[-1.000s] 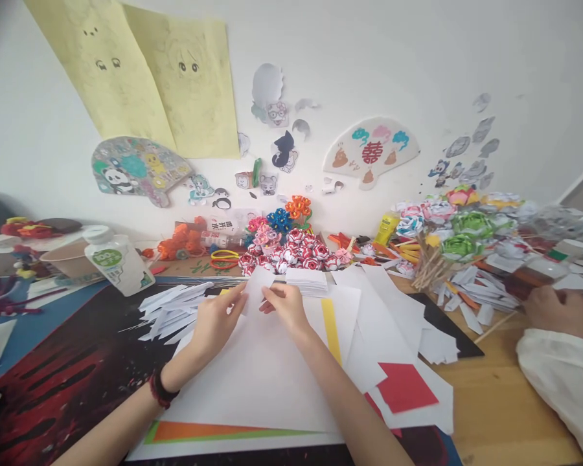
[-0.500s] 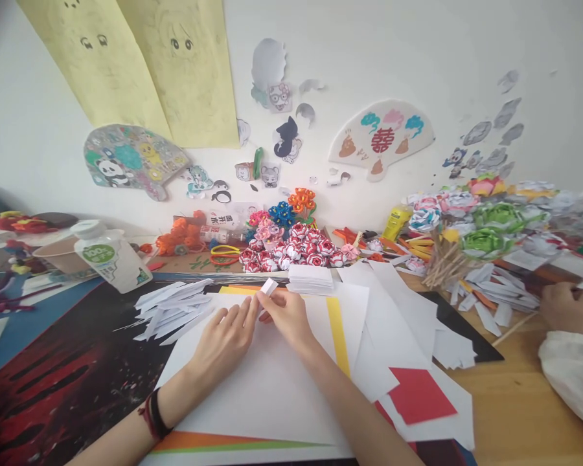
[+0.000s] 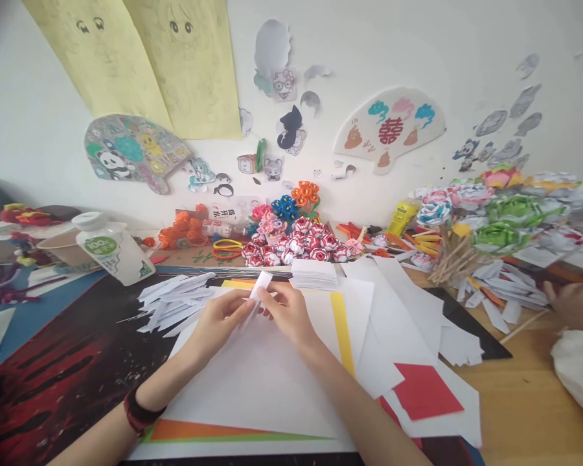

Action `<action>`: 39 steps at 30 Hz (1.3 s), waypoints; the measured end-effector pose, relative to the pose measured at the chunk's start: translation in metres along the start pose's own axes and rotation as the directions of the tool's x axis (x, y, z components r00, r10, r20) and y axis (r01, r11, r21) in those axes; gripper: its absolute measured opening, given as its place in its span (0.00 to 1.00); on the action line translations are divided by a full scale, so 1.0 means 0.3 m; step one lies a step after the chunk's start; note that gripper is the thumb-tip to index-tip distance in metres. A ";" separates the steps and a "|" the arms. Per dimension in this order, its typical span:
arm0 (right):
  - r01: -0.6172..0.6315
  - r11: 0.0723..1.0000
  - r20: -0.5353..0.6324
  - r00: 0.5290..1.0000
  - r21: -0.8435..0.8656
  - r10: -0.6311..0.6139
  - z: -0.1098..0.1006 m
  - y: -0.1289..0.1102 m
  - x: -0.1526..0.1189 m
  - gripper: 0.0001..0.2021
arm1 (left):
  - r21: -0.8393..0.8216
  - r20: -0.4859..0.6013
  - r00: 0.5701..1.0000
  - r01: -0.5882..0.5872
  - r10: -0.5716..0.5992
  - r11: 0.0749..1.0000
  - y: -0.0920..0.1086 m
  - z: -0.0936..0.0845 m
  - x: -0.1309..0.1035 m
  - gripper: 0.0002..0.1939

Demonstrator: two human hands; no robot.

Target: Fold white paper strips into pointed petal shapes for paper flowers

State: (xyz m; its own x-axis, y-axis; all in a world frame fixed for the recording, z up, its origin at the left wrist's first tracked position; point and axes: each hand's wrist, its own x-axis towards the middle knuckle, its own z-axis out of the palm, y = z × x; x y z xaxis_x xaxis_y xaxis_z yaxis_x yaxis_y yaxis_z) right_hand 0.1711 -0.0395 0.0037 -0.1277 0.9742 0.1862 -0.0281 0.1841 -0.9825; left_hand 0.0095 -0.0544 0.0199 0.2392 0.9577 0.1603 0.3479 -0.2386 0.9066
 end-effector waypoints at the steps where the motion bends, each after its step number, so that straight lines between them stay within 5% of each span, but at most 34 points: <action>1: 0.009 1.000 -0.010 1.000 -0.003 -0.010 0.000 -0.001 -0.002 0.17 | -0.035 0.007 1.000 0.005 -0.005 0.999 0.000 0.003 -0.001 0.18; 7: -0.027 0.998 -0.086 0.996 0.058 0.032 -0.009 -0.005 -0.004 0.17 | -0.083 0.037 0.998 0.048 -0.045 0.995 0.006 0.020 -0.014 0.16; 13: -0.018 0.995 -0.052 0.998 0.102 0.024 -0.009 -0.031 -0.013 0.15 | 0.041 0.063 0.998 0.004 -0.007 0.999 0.002 0.016 -0.011 0.15; 21: -0.023 0.997 0.018 1.000 0.072 0.022 -0.001 -0.035 -0.034 0.13 | 0.013 -0.179 0.981 -0.068 0.069 0.998 0.005 0.009 -0.011 0.13; 30: -0.018 0.995 0.006 1.000 0.095 0.017 0.006 -0.040 -0.042 0.12 | -0.264 -0.194 0.981 -0.059 0.007 0.963 0.005 0.009 -0.018 0.12; 39: 0.020 1.000 -0.074 0.997 0.007 -0.019 0.005 -0.038 -0.049 0.14 | -0.194 -0.237 0.971 -0.082 0.035 0.978 0.017 0.010 -0.023 0.11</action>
State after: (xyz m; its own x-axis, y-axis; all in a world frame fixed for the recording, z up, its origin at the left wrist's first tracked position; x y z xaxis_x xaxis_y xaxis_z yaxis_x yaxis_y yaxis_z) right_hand 0.1718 -0.0563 0.0120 -0.0532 0.9774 0.2045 -0.0373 0.2027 -0.9785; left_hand 0.0124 -0.0628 0.0221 0.0293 0.9597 0.2797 0.1449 -0.2809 0.9487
